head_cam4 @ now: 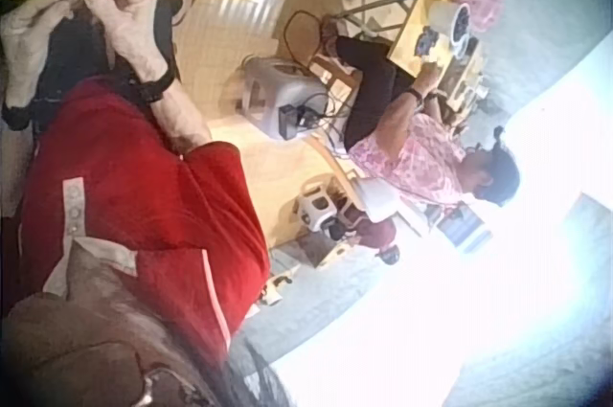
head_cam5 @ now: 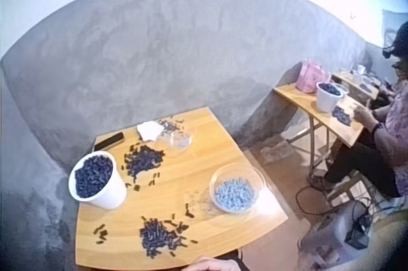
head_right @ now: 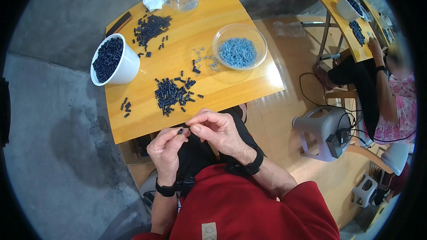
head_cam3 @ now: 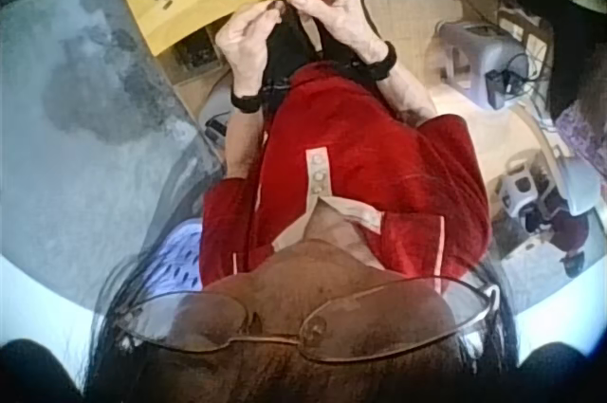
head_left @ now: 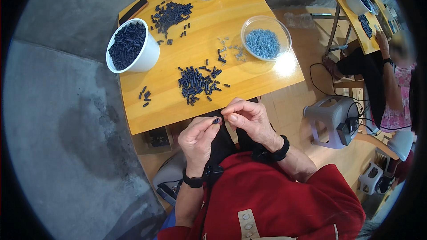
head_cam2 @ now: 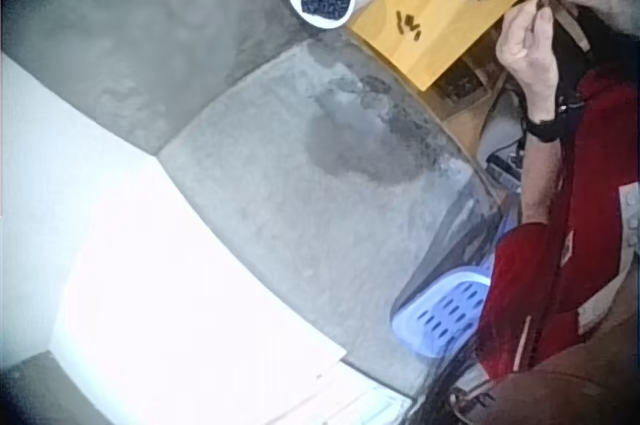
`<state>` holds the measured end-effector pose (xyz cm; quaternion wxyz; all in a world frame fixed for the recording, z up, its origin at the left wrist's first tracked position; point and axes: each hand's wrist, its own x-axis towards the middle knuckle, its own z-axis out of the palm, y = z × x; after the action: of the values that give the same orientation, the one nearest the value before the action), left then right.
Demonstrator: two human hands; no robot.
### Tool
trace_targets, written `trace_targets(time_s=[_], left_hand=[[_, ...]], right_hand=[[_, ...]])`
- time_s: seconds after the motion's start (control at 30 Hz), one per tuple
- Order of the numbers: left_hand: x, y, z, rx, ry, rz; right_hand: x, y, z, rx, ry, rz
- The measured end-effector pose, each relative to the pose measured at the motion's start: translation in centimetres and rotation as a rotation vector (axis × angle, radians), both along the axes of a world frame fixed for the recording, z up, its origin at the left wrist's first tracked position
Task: Manually assembling small black plastic components at a workshop table.
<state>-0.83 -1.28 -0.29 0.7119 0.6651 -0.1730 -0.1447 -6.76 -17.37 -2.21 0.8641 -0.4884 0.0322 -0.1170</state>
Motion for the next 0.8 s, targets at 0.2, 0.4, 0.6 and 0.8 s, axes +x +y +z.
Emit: trace_targets(time_s=[0.2, 0.4, 0.6, 0.8], left_hand=[[-0.6, -0.7, 2.2, 0.303, -0.324, 0.049], [-1.1, -0.7, 2.7, 0.285, -0.332, 0.036], [-1.1, -1.1, 2.9, 0.327, -0.313, 0.025], [-0.4, -1.5, 0.7, 0.298, -0.326, 0.089]], right_hand=[[0.5, 0.4, -0.4, -0.092, -0.057, 0.004], [0.2, 0.5, -0.5, 0.325, 0.020, 0.088], [-0.1, 0.7, -0.8, 0.181, 0.026, 0.029], [0.2, 0.9, -0.2, -0.060, 0.044, -0.093]])
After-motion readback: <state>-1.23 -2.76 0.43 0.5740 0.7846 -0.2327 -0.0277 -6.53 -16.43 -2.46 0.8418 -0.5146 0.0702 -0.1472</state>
